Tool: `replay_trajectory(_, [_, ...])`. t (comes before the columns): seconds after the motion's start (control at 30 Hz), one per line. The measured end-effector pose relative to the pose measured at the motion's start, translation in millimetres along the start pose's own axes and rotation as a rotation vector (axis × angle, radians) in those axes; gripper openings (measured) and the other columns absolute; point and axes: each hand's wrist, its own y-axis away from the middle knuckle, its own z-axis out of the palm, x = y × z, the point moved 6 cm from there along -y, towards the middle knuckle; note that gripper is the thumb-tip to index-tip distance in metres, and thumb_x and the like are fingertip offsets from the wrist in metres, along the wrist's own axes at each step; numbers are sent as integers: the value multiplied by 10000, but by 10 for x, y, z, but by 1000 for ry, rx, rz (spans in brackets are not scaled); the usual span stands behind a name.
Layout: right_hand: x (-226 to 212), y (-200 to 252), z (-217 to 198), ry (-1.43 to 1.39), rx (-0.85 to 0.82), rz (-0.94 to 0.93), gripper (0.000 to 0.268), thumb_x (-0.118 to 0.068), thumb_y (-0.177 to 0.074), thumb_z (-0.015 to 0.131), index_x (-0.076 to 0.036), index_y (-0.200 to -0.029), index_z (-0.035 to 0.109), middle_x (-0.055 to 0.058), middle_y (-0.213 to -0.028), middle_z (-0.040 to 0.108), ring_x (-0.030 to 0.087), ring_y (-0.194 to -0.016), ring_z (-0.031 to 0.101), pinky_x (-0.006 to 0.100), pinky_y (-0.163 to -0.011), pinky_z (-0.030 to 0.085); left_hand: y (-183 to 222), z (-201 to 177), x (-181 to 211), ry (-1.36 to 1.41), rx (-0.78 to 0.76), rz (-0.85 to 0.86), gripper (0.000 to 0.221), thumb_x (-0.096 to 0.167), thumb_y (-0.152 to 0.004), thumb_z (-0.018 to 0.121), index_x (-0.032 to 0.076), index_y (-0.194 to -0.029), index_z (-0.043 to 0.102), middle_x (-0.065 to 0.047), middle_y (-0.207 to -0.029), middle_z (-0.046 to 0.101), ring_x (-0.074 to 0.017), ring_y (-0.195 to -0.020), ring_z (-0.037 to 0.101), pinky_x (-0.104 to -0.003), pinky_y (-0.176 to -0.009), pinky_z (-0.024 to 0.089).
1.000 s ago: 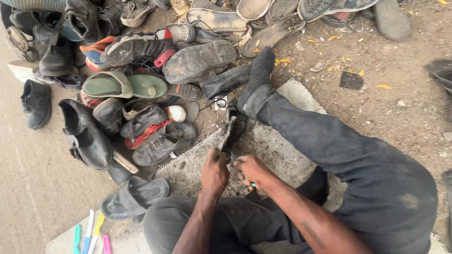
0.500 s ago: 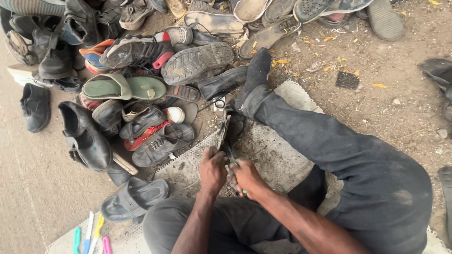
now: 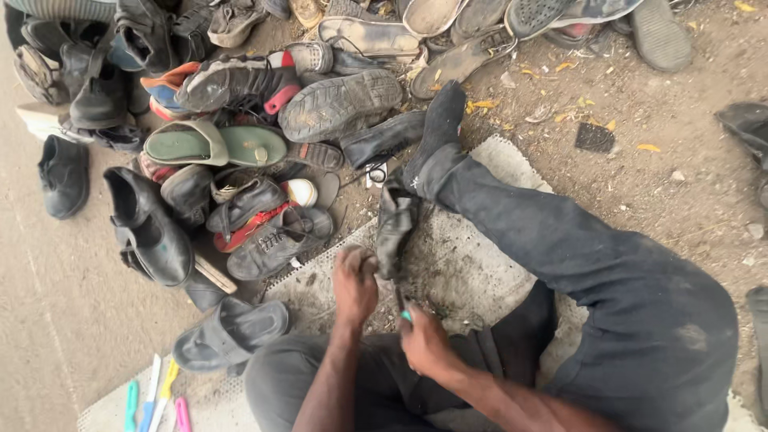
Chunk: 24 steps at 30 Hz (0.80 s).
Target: The person uses a small knife to cut and remove parts from several old shoes and sandals in a large pile on the ground.
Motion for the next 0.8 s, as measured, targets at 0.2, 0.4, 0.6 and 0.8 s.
replay_trajectory(0.2, [179,-108,-156,364,332,-612,143,-159,-994,625,-45,-1081,622,144,-692,661,318,-595,639,411,-480,485,-3,-70,279,-333,165,214,456,171,-828,690,-62,-1221,689,-361,-1280,580,-479,-1117,585,-446,-939,489])
replay_trajectory(0.4, [357,-192,72,652,-58,-336,276,-13,-1005,418,94,-1171,611,153,-654,660,256,-487,653,395,-419,519,124,357,492,-496,-560,-144,741,479,-836,738,18,-1374,517,-249,-1181,644,-392,-1021,669,-478,-819,581])
replay_trajectory(0.6, [327,-8,-203,467,-17,-177,453,-141,-972,508,37,-1388,523,245,-796,717,399,-762,723,499,-688,571,-72,363,86,-156,-249,93,393,211,-980,606,105,-1357,573,-204,-846,757,-422,-685,718,-512,-684,599])
replay_trajectory(0.8, [443,-296,-602,237,207,-181,425,-221,-980,594,-17,-1353,574,251,-1003,733,415,-937,725,487,-824,559,90,384,102,-396,-515,83,511,-43,-910,464,171,-1317,687,-276,-1325,618,-378,-1061,697,-476,-953,588])
